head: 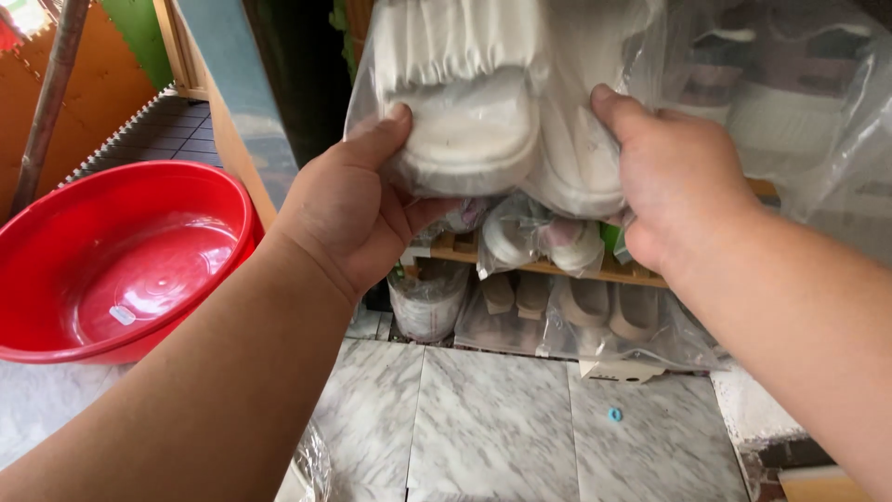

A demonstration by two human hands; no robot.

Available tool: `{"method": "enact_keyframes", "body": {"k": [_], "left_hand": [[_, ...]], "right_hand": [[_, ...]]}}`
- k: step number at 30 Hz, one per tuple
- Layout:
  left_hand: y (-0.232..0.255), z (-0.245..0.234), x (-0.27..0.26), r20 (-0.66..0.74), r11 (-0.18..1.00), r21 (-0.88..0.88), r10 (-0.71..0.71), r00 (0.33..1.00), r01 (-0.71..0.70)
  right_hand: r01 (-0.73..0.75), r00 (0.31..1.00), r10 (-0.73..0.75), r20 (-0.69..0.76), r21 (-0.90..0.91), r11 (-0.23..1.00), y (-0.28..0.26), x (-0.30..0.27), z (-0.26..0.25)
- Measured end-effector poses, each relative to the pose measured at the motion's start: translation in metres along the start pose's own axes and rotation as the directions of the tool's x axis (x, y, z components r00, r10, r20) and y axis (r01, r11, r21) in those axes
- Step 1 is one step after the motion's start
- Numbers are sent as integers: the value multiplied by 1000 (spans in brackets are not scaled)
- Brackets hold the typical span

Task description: Organize and sort various shoes and sandals into a wooden rack.

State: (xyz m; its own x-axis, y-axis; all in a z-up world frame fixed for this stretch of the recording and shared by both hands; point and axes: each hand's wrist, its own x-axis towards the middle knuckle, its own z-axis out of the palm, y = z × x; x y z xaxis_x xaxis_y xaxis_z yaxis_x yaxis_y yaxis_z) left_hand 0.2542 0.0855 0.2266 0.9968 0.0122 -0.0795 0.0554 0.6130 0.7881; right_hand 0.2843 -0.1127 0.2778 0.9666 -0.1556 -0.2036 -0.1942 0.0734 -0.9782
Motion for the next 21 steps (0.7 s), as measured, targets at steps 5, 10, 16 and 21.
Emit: {"method": "enact_keyframes", "body": {"k": [5, 10, 16, 21], "left_hand": [[14, 21, 40, -78, 997, -18, 79, 994, -81], [19, 32, 66, -103, 990, -35, 130, 986, -134], [18, 33, 98, -3, 988, -5, 154, 988, -154], [16, 37, 113, -177, 977, 122, 194, 965, -174]], "right_hand": [[156, 977, -166, 131, 85, 984, -8, 62, -9], [182, 892, -281, 354, 288, 940, -15, 76, -7], [482, 778, -430, 458, 4, 876, -10, 97, -2], [496, 827, -404, 392, -167, 852, -9, 108, 9]]}}
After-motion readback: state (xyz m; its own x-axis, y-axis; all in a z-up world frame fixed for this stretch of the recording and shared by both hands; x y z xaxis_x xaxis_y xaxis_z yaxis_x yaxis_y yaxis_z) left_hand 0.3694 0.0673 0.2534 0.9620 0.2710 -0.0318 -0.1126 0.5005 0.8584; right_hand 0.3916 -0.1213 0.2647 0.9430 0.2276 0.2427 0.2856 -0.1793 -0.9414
